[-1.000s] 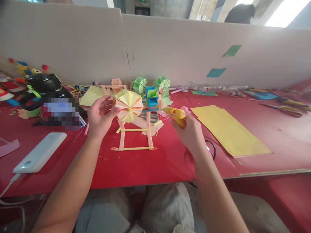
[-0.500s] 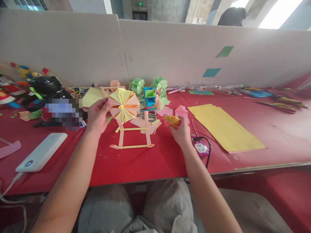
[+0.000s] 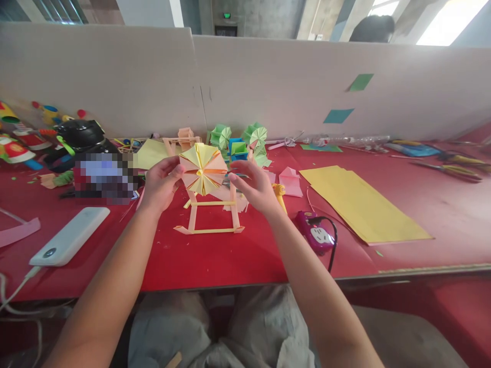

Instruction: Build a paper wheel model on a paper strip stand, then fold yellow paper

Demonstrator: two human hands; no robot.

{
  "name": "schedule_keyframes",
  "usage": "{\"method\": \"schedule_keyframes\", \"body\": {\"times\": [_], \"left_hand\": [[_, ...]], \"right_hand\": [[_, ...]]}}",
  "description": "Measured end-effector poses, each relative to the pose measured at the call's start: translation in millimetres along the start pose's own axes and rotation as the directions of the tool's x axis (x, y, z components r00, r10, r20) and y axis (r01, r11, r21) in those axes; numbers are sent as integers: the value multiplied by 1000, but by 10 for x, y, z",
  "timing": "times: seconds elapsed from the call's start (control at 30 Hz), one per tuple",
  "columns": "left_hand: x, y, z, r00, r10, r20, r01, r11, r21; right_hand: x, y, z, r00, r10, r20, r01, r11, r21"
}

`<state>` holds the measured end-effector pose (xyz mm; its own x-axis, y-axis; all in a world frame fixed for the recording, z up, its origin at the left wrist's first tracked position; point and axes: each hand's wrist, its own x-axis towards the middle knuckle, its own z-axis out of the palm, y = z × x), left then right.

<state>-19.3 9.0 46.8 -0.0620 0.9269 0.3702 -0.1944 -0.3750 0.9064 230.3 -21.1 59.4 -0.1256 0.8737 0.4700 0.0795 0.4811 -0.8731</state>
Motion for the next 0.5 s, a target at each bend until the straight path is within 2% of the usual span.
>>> {"method": "schedule_keyframes", "body": {"times": [0.1, 0.23, 0.37, 0.5], "left_hand": [[-21, -12, 5, 999, 39, 37, -40, 999, 26], [-47, -44, 9, 997, 44, 66, -48, 998, 50], [-78, 0, 12, 991, 38, 129, -46, 997, 62], [-97, 96, 5, 978, 16, 209, -32, 997, 70]], "right_hand": [[41, 75, 99, 998, 54, 20, -56, 991, 120], [-18, 135, 129, 991, 120, 54, -127, 977, 172], [-52, 163, 118, 988, 139, 65, -149, 973, 174], [-41, 236, 105, 987, 159, 12, -159, 980, 119]]}}
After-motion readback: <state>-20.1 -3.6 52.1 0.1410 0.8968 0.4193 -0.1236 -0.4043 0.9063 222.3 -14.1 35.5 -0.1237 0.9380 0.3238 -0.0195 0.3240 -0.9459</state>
